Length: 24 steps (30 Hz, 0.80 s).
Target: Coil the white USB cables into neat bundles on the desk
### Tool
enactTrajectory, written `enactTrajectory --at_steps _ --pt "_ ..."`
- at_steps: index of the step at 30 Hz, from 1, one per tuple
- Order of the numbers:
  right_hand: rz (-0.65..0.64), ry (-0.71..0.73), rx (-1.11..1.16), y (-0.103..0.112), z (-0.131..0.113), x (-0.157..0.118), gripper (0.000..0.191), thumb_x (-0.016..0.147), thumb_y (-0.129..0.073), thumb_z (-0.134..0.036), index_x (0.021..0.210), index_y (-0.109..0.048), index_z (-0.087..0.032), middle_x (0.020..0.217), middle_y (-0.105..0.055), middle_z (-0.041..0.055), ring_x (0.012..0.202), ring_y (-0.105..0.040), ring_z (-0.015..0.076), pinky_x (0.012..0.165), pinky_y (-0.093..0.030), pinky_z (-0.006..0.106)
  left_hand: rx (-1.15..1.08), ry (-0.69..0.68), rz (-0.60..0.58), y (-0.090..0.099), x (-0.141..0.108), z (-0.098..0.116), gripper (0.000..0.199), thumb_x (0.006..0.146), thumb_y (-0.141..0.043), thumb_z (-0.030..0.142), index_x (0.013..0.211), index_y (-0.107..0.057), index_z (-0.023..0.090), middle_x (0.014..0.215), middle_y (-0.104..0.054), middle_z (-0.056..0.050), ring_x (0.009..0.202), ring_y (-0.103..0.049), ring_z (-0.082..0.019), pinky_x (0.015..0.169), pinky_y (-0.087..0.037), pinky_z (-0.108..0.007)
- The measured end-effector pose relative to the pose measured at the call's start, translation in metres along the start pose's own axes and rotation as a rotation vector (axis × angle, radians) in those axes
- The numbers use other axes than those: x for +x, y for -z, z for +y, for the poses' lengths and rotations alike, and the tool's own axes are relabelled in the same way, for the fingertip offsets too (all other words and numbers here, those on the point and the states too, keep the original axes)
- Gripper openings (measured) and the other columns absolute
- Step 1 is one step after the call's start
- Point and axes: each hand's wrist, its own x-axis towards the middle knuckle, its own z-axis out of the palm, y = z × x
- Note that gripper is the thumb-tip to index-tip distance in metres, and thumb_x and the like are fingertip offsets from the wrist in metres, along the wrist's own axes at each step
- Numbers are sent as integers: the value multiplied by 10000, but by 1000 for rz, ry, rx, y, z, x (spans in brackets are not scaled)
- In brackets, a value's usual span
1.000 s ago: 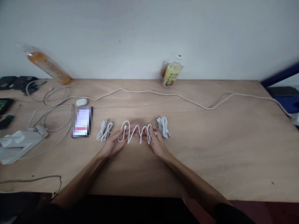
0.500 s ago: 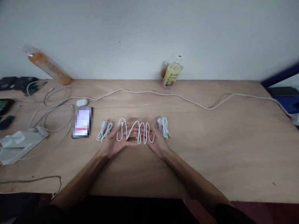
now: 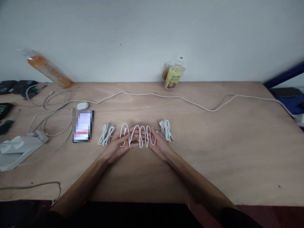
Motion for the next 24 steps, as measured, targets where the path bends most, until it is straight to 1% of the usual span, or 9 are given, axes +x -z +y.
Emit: enactTrajectory --at_steps 4,7,12,16,21,24 --pt "-3 7 -5 0 0 -2 413 848 -932 -512 1133 -813 -237 1213 -857 120 1247 -790 330 1103 -622 519 -37 23 -56 4 3 -1 394 1040 -696 269 1390 -758 98 1297 -810 -213 1361 -708 -382 1215 -518 -589" --pt "-3 13 -17 -1 0 -3 402 844 -943 -422 1176 -813 -237 1248 -850 114 1232 -798 318 1126 -611 508 -71 37 -74 6 4 -1 445 1052 -682 317 1450 -722 122 1323 -801 -212 1358 -708 -388 1213 -508 -597" --pt "-2 27 -3 -3 0 -2 382 818 -953 -462 1104 -821 -245 1229 -857 113 1271 -782 334 1147 -598 528 -95 69 -58 6 3 1 439 1091 -616 374 1471 -710 175 1452 -745 -191 1365 -700 -374 1184 -526 -601" --pt "37 25 2 -4 -1 -2 366 794 -970 -464 1050 -810 -255 1192 -867 100 1267 -784 328 1146 -599 521 -116 86 -55 5 3 3 485 1094 -601 373 1553 -647 223 1468 -738 -174 1380 -690 -363 1181 -526 -605" --pt "107 40 -25 -6 -1 -3 410 783 -983 -472 1086 -821 -249 1179 -869 88 1219 -799 299 1141 -604 480 -109 119 -83 4 3 2 458 1098 -583 393 1497 -693 197 1511 -706 -189 1413 -659 -371 1161 -540 -590" --pt "143 34 -23 -5 0 -4 429 755 -1002 -471 1065 -815 -241 1135 -873 86 1176 -814 301 1099 -629 476 -100 139 -108 6 3 2 465 1099 -579 416 1495 -696 202 1507 -708 -187 1373 -684 -371 1144 -544 -569"
